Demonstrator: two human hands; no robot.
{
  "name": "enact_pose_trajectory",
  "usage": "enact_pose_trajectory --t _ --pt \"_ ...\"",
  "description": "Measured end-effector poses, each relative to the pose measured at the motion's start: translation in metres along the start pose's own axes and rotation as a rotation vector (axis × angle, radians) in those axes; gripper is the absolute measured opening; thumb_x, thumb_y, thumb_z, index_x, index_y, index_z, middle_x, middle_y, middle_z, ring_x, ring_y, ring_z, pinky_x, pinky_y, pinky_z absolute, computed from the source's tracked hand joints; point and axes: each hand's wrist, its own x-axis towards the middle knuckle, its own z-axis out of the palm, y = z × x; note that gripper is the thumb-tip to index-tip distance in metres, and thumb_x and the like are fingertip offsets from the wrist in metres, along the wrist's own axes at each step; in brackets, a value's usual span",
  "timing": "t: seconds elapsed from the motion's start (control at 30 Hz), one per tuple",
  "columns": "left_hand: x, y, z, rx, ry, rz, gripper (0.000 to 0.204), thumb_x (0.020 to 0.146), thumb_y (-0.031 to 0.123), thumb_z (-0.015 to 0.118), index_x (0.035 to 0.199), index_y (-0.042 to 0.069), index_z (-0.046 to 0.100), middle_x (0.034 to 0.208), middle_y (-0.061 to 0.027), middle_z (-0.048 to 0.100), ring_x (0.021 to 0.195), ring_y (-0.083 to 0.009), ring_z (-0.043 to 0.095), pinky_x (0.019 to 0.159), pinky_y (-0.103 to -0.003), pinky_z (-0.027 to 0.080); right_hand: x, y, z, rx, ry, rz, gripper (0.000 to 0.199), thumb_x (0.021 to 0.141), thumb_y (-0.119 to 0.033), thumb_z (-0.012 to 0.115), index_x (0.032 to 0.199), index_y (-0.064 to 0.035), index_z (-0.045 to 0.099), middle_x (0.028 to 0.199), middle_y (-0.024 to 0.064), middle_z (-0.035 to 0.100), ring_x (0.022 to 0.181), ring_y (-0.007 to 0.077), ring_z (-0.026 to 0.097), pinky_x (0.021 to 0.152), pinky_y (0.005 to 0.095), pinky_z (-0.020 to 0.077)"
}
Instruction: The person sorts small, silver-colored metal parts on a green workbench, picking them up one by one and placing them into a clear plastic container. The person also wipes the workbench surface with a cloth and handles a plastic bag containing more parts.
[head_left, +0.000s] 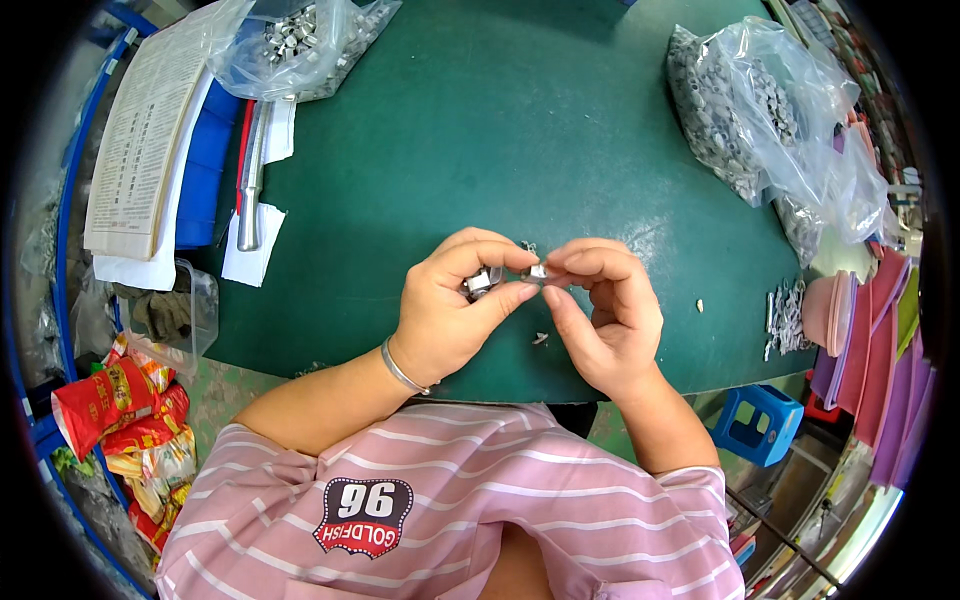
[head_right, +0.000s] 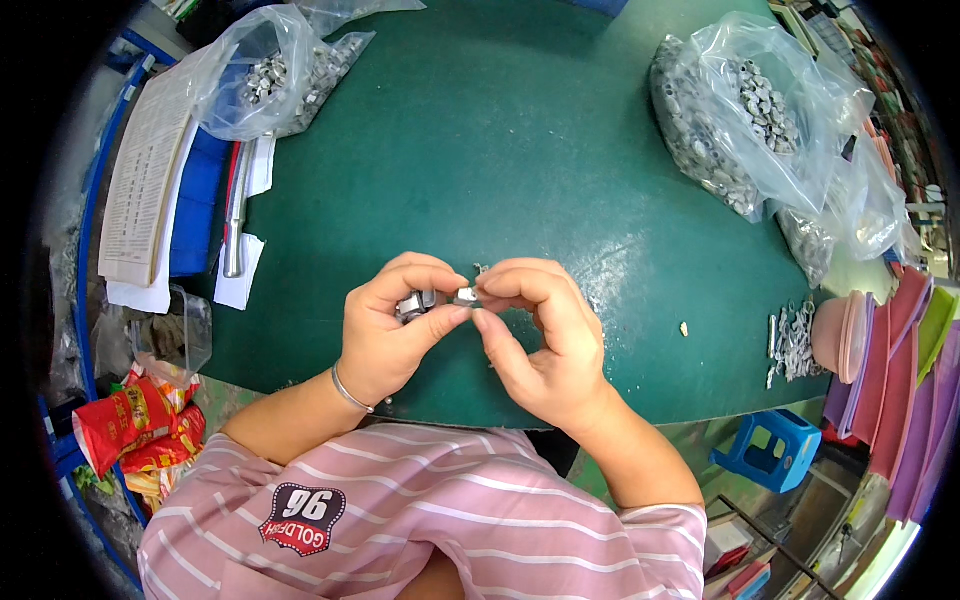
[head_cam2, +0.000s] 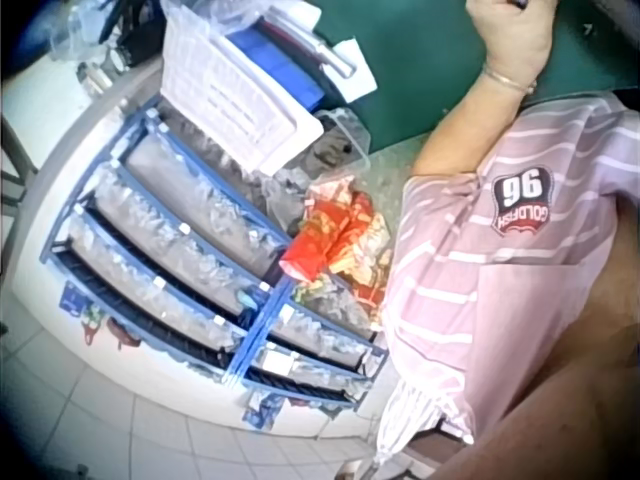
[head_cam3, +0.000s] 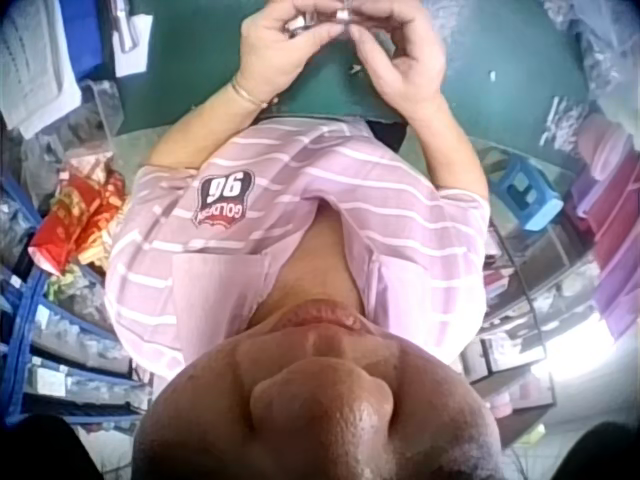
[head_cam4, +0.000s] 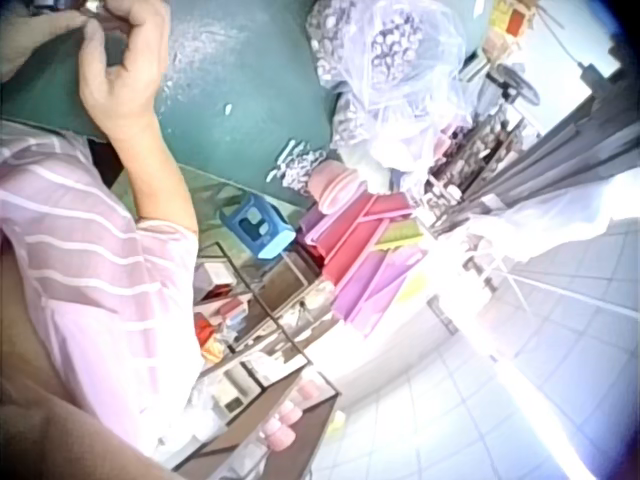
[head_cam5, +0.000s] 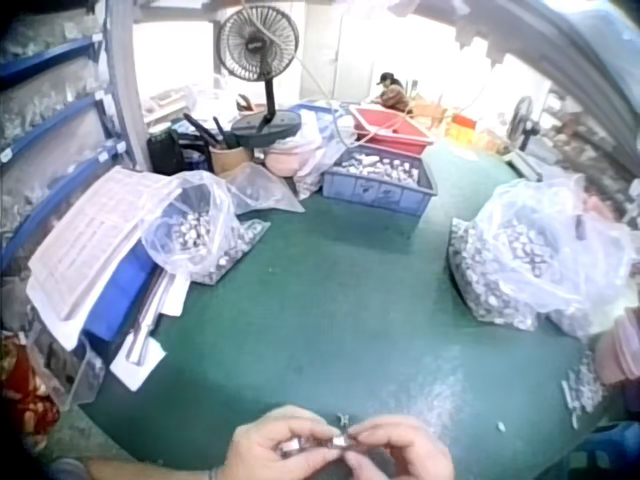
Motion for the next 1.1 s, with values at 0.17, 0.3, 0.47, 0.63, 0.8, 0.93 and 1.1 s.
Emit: enact_pose_trajectory --t 0.17,0.3,0.47,0.63,0.8,0.93,1.1 --pt "-0.007 0.003 0.0 0.086 -0.051 0.101 0.016 0.073 -0.002 0.066 0.089 0.003 0.064 0.089 -0.0048 0.058 0.082 -0.0128 0.056 0.071 -0.024 0.046 -0.009 0.0 -0.002 0.041 0.005 0.017 0.019 0.07 0.008 0.067 0.085 -0.0004 0.057 0.083 0.0108 0.062 0.075 0.0202 0.061 0.065 0.0274 0.0495" --pt "-0.006 0.01 -0.007 -0.687 -0.098 -0.415 0.019 0.079 -0.001 0.061 0.097 0.002 0.054 0.092 -0.0087 0.057 0.067 -0.0083 0.049 0.048 -0.02 0.039 -0.009 -0.007 -0.006 -0.013 0.018 0.006 0.014 0.073 0.009 0.063 0.083 0.0012 0.059 0.085 0.0124 0.063 0.075 0.0215 0.062 0.068 0.0282 0.0495" --pt "0.056 0.041 -0.046 -0.871 0.133 -0.346 0.014 0.09 0.021 0.05 0.088 0.008 0.052 0.08 -0.004 0.052 0.056 -0.0075 0.042 0.039 -0.017 0.03 -0.027 -0.006 -0.024 0.09 0.139 0.177 0.012 0.076 0.009 0.06 0.086 0.0028 0.06 0.087 0.0121 0.062 0.081 0.0184 0.059 0.073 0.0269 0.047" --pt "0.161 0.053 -0.124 -0.19 0.611 0.205 0.015 0.087 0.017 0.057 0.08 0.005 0.054 0.069 -0.0022 0.052 0.056 -0.0104 0.046 0.049 -0.026 0.041 -0.042 -0.004 -0.054 0.01 0.231 0.218 0.008 0.079 0.009 0.056 0.084 0.0037 0.058 0.086 0.0113 0.06 0.079 0.0157 0.057 0.072 0.0251 0.0456" --pt "0.199 0.039 -0.183 0.075 0.431 -0.001 0.031 0.08 0.011 0.061 0.108 -0.003 0.058 0.104 -0.0096 0.061 0.094 -0.0182 0.057 0.086 -0.03 0.043 -0.048 -0.008 -0.088 -0.167 0.315 0.258 0.007 0.08 0.004 0.057 0.086 0.0013 0.06 0.087 0.0077 0.059 0.077 0.0127 0.056 0.066 0.0228 0.0456" --pt "0.129 0.072 -0.119 0.249 0.492 0.287 0.037 0.083 0.013 0.059 0.116 -0.002 0.054 0.122 -0.0112 0.052 0.113 -0.018 0.048 0.098 -0.032 0.033 -0.067 0.002 -0.117 -0.469 0.297 0.286 0.009 0.08 0.003 0.056 0.088 0.0007 0.06 0.088 0.0087 0.059 0.077 0.0156 0.057 0.065 0.0242 0.046" --pt "0.051 0.088 -0.192 0.691 0.716 0.438 0.031 0.085 0.011 0.058 0.112 -0.003 0.056 0.113 -0.0112 0.058 0.103 -0.0161 0.055 0.088 -0.026 0.043 -0.069 0.0 -0.115 -0.624 0.187 0.275 0.01 0.077 0.003 0.057 0.086 0.0007 0.06 0.084 0.0113 0.06 0.075 0.0209 0.058 0.064 0.0278 0.0469"
